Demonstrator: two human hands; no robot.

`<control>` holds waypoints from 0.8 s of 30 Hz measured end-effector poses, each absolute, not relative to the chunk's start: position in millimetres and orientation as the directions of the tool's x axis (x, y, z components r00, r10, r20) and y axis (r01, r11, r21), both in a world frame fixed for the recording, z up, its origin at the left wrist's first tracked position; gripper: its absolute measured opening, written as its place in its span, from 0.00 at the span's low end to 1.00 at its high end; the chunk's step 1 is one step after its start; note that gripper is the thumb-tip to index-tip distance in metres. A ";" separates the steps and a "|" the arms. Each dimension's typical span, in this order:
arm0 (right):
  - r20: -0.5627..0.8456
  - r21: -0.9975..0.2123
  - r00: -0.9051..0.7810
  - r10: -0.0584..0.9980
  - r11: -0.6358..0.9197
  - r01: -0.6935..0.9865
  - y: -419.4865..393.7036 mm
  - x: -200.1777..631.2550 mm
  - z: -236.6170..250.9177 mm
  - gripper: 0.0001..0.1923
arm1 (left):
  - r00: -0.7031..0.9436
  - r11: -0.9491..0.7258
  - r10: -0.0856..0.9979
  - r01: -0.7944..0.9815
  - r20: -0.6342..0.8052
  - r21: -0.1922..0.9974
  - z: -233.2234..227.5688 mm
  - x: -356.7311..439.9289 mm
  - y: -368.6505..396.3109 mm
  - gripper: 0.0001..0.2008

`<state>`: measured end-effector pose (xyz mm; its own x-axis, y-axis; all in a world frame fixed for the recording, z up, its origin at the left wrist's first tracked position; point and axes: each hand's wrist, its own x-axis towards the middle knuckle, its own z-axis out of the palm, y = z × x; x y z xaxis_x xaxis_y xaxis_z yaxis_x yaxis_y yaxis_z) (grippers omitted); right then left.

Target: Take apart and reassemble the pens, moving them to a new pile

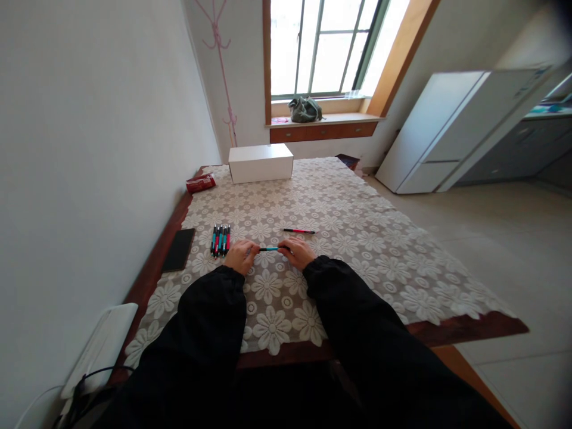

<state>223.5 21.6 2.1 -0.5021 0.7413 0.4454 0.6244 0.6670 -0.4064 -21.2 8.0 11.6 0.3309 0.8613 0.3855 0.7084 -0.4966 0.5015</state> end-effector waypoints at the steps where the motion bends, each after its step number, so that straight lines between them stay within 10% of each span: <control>1: 0.446 -0.407 -0.503 0.741 0.668 0.623 21.8 223.6 1.9 0.10 | 0.345 -0.501 0.860 0.711 0.376 0.493 11.1 -21.4 8.6 0.17; 24: 0.516 -0.471 -0.415 0.749 0.653 0.593 23.0 225.5 1.1 0.07 | 0.289 -0.436 0.892 0.749 0.347 0.498 15.4 -20.3 6.3 0.20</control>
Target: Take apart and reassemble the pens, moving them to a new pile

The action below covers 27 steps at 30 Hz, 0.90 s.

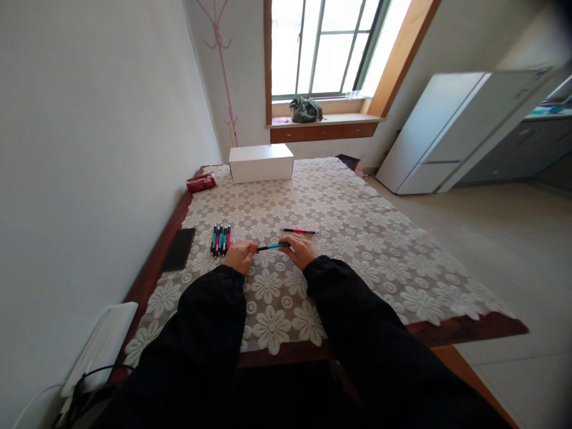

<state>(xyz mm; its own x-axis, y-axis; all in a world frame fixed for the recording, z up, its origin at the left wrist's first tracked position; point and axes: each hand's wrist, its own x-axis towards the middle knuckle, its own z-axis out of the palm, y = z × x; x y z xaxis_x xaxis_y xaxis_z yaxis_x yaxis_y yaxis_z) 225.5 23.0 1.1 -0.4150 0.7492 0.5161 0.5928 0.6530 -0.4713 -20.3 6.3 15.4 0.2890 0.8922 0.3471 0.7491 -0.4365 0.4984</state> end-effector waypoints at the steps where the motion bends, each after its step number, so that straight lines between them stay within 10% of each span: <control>1: 0.524 -0.470 -0.411 0.746 0.656 0.591 23.1 225.5 1.0 0.07 | 0.297 -0.438 0.893 0.751 0.339 0.495 15.3 -20.1 6.2 0.20; 27: 0.548 -0.540 -0.266 0.793 0.578 0.612 23.9 225.9 0.7 0.08 | 0.087 -0.334 0.923 0.667 0.376 0.666 15.5 -21.5 7.5 0.15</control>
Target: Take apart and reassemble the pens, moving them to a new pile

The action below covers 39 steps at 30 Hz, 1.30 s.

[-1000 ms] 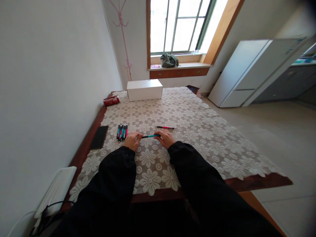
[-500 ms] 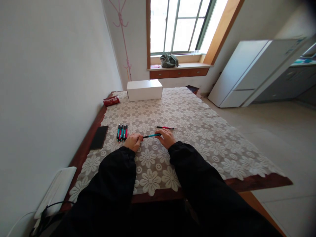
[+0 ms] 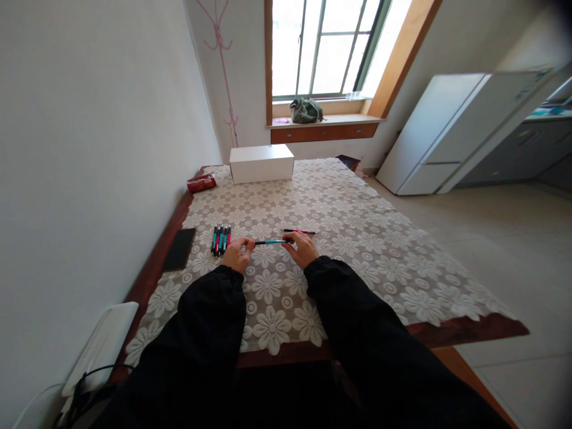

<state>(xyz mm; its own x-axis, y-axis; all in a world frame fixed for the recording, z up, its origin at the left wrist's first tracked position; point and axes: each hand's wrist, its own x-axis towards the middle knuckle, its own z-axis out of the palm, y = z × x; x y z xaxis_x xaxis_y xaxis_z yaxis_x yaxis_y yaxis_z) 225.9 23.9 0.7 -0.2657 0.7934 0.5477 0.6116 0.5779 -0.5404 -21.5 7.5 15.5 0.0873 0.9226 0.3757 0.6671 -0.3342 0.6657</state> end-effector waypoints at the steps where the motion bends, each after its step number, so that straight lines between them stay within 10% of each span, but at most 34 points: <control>1: 0.548 -0.546 -0.259 0.796 0.574 0.610 24.7 226.0 -0.1 0.07 | 0.085 -0.334 0.923 0.657 0.374 0.676 16.1 -21.0 7.2 0.15; 24: 0.574 -0.567 -0.347 0.742 0.666 0.485 22.8 225.1 2.5 0.12 | 0.119 -0.349 0.936 0.460 0.333 0.816 23.9 -18.4 -1.6 0.26; 39: 0.374 -0.801 -0.306 0.876 0.471 0.370 21.3 225.1 9.5 0.21 | 0.224 -0.572 0.815 0.455 0.534 0.682 34.4 -18.7 -9.2 0.23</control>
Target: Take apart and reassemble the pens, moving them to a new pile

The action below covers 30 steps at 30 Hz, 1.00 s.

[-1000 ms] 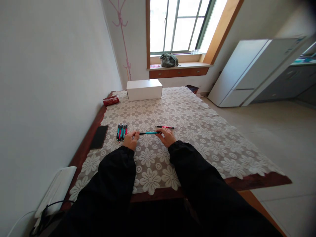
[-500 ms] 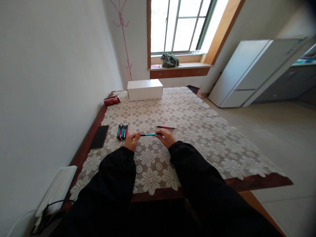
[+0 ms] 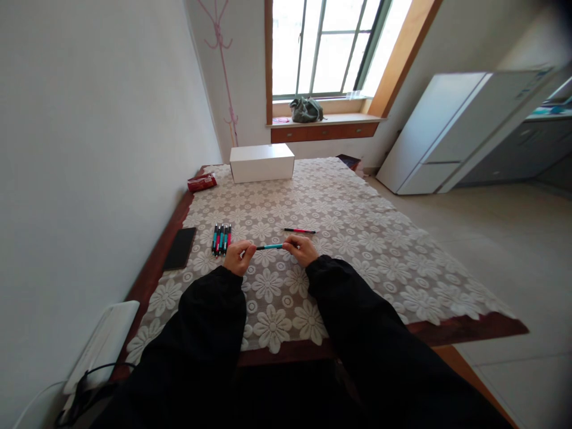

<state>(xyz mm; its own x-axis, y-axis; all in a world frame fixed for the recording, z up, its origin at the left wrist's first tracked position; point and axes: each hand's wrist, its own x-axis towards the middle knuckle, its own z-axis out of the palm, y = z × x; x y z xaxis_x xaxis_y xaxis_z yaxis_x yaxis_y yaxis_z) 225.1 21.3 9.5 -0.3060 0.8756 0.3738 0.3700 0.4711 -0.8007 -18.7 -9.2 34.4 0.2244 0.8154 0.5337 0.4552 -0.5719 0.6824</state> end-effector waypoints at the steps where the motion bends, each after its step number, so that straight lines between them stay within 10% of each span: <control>1: 0.350 -0.824 -0.300 0.887 0.444 0.351 21.6 224.8 9.1 0.21 | 0.220 -0.575 0.811 0.465 0.542 0.673 33.8 -18.7 -8.9 0.22; 21: 0.348 -0.928 -0.202 0.916 0.366 0.063 20.7 221.0 10.3 0.24 | 0.193 -0.513 0.850 0.517 0.490 0.686 29.6 -19.6 -5.6 0.20; 30: 0.396 -0.748 -0.170 0.902 0.424 0.511 21.0 226.3 6.0 0.20 | 0.286 -0.538 0.838 0.578 0.465 0.614 22.0 -20.7 -1.3 0.19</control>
<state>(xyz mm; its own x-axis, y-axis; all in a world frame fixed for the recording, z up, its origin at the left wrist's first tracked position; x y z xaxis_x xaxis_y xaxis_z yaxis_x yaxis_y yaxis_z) 226.3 21.0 6.0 -0.1704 0.9025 0.3956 0.5107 0.4242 -0.7478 -20.7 -1.3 22.0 0.2856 0.8379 0.4651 0.5777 -0.5378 0.6140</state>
